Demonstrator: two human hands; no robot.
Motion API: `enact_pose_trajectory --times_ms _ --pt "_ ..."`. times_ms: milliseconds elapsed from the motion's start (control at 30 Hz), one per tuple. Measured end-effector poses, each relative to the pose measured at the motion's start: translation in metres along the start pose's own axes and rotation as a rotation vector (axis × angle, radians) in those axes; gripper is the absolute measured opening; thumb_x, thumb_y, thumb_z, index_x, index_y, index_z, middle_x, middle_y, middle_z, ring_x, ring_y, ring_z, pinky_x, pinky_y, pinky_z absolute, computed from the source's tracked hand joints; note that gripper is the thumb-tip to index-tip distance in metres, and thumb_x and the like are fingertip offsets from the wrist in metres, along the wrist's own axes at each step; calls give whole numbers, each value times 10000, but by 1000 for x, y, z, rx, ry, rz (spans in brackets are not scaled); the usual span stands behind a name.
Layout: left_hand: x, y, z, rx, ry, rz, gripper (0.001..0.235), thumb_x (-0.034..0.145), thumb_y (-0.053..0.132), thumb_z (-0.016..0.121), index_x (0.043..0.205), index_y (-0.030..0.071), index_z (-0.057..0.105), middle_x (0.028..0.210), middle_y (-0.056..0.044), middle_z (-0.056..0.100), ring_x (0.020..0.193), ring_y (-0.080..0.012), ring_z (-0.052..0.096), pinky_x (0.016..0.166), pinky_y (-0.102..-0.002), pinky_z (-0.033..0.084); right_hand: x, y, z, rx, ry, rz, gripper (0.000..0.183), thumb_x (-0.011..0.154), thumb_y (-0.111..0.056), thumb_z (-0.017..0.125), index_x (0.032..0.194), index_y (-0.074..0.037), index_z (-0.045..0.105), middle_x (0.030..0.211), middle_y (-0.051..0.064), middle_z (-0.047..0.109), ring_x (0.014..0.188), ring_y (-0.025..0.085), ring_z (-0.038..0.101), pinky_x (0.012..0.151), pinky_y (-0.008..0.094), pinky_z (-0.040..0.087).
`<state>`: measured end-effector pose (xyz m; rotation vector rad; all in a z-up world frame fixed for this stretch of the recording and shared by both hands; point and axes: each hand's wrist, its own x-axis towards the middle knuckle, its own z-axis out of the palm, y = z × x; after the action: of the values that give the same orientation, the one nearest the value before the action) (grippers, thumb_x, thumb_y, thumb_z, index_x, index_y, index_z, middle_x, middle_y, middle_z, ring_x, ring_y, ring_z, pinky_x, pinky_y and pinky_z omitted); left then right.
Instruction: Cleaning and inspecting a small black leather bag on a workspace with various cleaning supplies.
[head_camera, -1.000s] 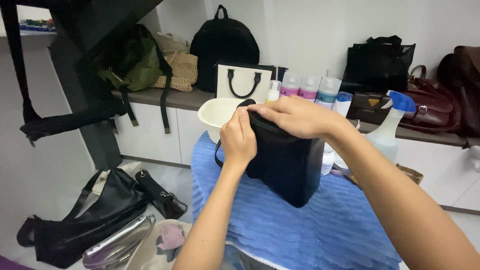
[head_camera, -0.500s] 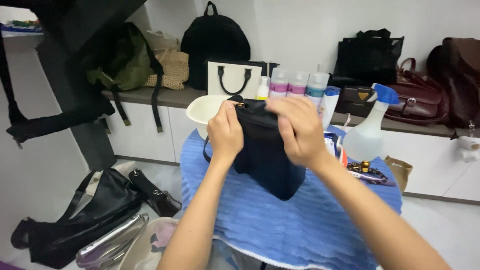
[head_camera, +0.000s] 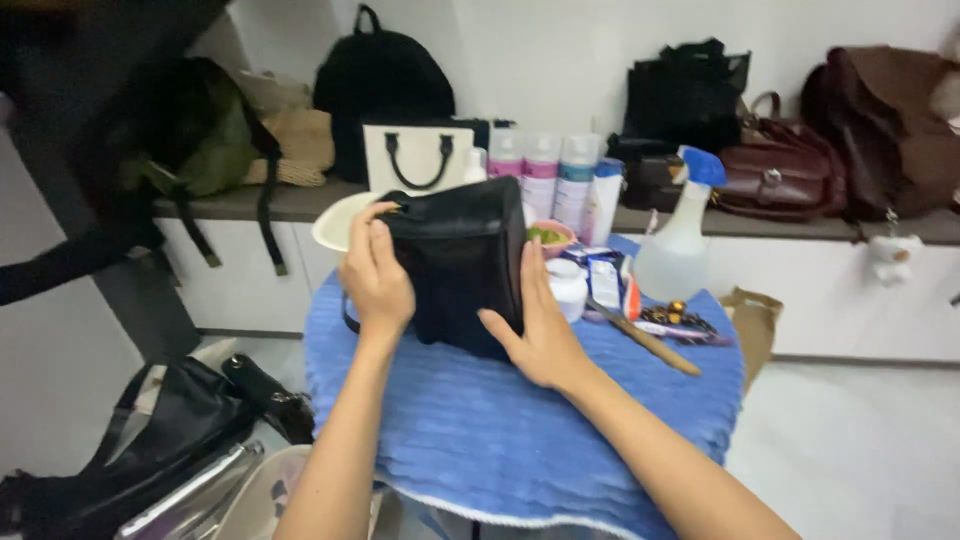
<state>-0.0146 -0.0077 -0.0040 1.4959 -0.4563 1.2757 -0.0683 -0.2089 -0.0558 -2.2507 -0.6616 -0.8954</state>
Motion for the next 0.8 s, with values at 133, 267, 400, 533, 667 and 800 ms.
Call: enact_pose_trajectory --times_ms 133,267,400,533,667,800 --pt "-12 -1 -3 11 15 39 341 1107 233 359 1214 153 673 1125 -122 743 1083 -360 692 966 -446 513 3 -4 -17 180 -47 264 1254 781 -558 821 1654 -56 74 1659 269 248 1522 425 292 1239 528 265" --pt "-24 -2 -8 48 64 113 387 1112 269 325 1336 115 600 1267 -135 692 1182 -338 654 1021 -436 494 -1 -4 -19 240 -49 175 1455 547 -460 998 1641 -51 131 1643 274 283 1513 443 300 1248 529 268" --pt "-28 -3 -12 58 103 174 454 1100 290 299 1414 59 532 1318 -172 640 1230 -353 622 1073 -452 464 -1 -6 -19 166 -32 110 1403 564 -404 1008 1629 -60 162 1602 264 358 1470 452 379 1217 566 334" --pt "-28 -32 -26 12 140 173 464 1099 294 269 1368 36 546 1299 -195 594 1254 -390 578 1104 -455 401 -4 -2 -8 103 165 -69 1185 639 -330 972 1585 -33 323 1481 290 492 1368 502 477 1163 625 385" --pt "-39 -99 -59 -50 133 -55 460 1179 304 235 1053 77 614 984 -139 622 991 -303 631 988 -406 454 -1 2 -9 -126 292 -349 904 719 -303 945 1501 -130 525 1459 199 534 1352 433 520 1168 562 420" --pt "-57 -109 -100 141 36 -272 515 1222 264 374 816 96 643 750 -113 625 771 -278 601 811 -382 470 0 2 4 -192 278 -526 598 851 -249 840 1411 -172 644 1497 159 562 1417 430 490 1186 555 386"
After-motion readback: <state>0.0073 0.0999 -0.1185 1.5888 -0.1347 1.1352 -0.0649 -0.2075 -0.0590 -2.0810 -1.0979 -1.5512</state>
